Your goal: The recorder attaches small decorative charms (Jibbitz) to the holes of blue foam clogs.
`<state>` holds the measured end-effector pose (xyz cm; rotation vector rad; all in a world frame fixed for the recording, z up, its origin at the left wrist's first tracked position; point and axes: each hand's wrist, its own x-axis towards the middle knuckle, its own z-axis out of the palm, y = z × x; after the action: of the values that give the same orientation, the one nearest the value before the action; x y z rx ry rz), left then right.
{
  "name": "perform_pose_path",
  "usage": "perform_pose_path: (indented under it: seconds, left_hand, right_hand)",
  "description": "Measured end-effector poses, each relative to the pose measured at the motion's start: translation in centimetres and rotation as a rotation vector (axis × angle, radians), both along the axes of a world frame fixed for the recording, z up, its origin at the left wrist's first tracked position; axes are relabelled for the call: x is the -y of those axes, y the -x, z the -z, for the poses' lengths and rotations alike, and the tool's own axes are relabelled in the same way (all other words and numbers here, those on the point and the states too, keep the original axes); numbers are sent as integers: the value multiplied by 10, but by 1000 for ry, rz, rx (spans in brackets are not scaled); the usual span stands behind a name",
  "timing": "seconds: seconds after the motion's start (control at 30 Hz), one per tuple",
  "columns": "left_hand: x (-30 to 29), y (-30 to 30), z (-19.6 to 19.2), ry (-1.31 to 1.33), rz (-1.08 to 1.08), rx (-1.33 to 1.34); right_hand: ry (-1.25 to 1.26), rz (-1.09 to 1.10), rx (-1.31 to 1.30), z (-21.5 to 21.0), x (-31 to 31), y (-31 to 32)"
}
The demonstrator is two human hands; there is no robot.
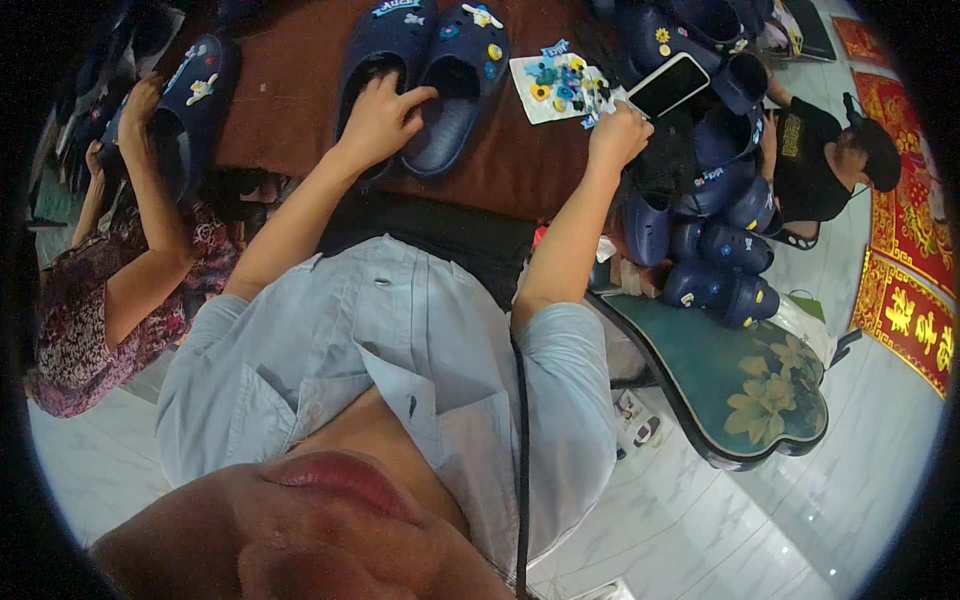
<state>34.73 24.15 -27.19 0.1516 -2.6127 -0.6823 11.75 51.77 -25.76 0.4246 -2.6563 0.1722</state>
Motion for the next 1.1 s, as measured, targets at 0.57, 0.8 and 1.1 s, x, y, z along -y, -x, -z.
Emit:
perform_pose_path:
  seconds: [0.57,0.8,1.1]
  left_hand:
    - [-4,-34,-43,13,-17,-94]
    - [5,-32,-35,3,-72,-183]
    - [15,25,-13,-1266,-122,-39]
  right_hand:
    - [1096,-257,248,-10,13,-65]
    - [1379,-762,745,-29,98,-77]
    - [862,-1148,1045,-35,206,-17]
